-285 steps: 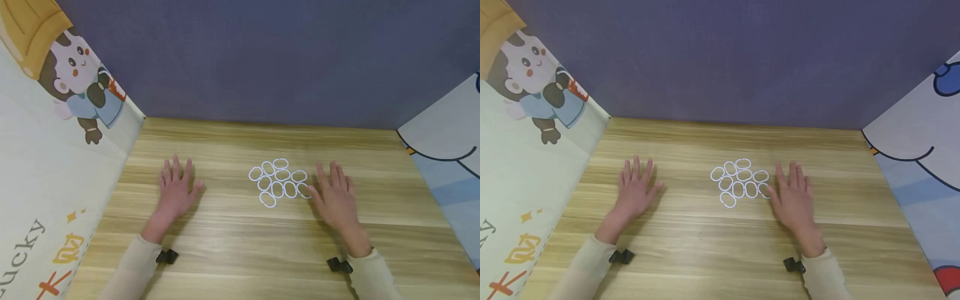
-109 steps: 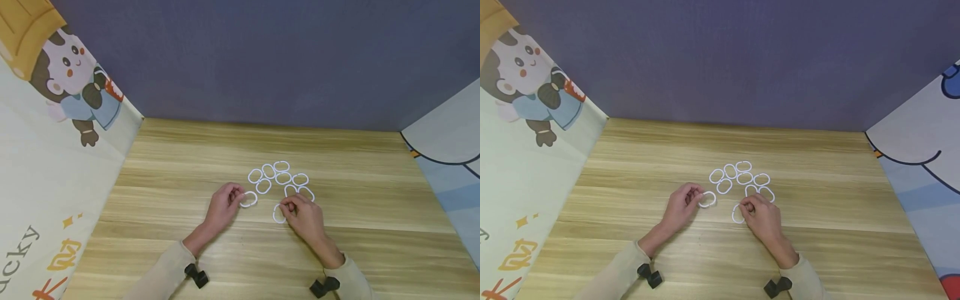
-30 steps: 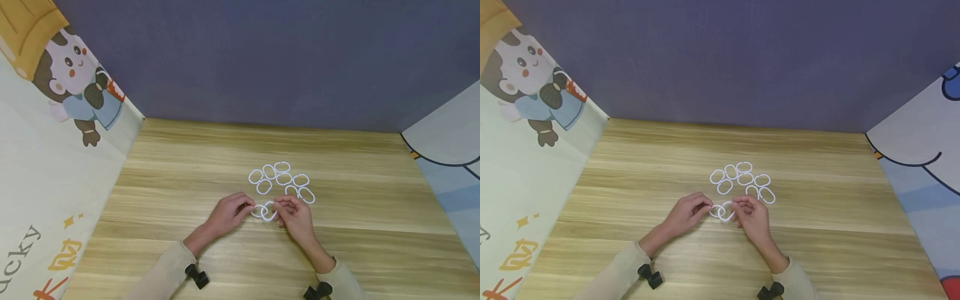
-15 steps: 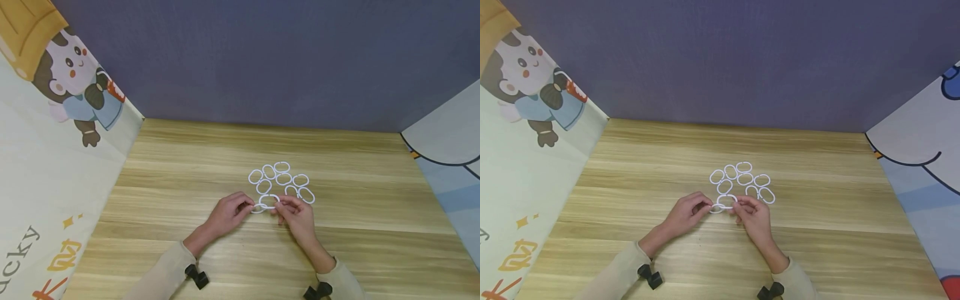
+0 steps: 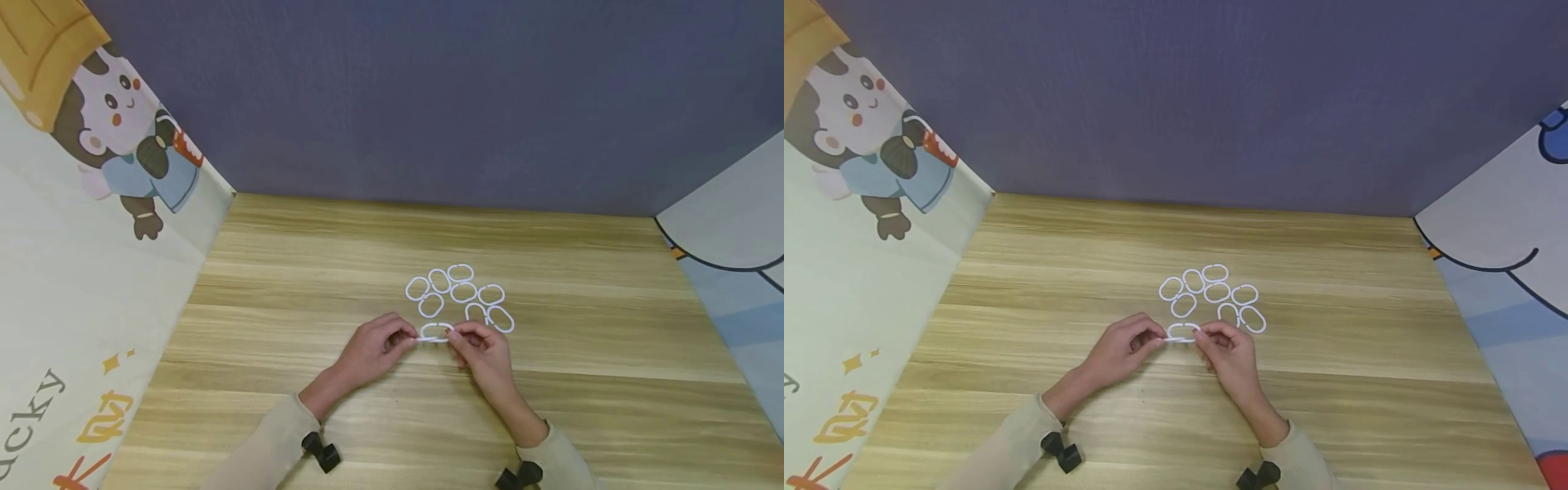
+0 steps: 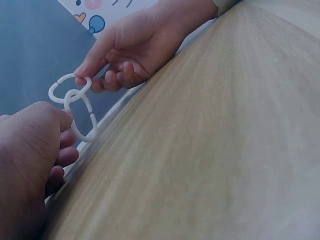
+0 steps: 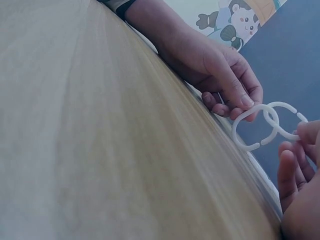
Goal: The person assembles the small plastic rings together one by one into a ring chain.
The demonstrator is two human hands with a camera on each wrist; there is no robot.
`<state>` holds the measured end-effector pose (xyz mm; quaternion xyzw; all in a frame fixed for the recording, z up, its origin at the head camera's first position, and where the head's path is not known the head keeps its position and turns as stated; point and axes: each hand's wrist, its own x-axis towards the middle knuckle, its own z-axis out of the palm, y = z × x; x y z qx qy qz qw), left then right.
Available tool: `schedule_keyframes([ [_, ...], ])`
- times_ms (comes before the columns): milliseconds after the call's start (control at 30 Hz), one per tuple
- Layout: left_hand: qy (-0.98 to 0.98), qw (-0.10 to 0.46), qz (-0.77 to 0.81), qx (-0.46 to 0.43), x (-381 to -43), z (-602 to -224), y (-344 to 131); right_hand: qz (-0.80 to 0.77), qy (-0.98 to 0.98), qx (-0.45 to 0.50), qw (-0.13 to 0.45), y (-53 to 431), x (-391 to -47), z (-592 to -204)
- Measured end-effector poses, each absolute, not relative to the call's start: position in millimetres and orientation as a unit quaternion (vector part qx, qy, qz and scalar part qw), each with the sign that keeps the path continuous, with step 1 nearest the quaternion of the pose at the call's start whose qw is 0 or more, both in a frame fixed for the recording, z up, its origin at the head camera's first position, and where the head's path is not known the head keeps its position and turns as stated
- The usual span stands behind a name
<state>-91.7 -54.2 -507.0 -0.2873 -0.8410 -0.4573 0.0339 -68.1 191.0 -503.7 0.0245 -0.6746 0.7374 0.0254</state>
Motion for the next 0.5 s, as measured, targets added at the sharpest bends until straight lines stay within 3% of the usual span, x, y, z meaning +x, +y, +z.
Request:
schedule_keyframes([
  [233,-0.832,0.028,-0.481,-0.275,-92.3,-507.3,-52.6,0.733,-0.680,0.011,0.026,191.2,-67.3,-502.1],
  [500,-0.772,0.013,-0.606,-0.190,-91.8,-507.8,-50.2,0.720,-0.693,0.022,0.012,190.3,-67.2,-503.2],
])
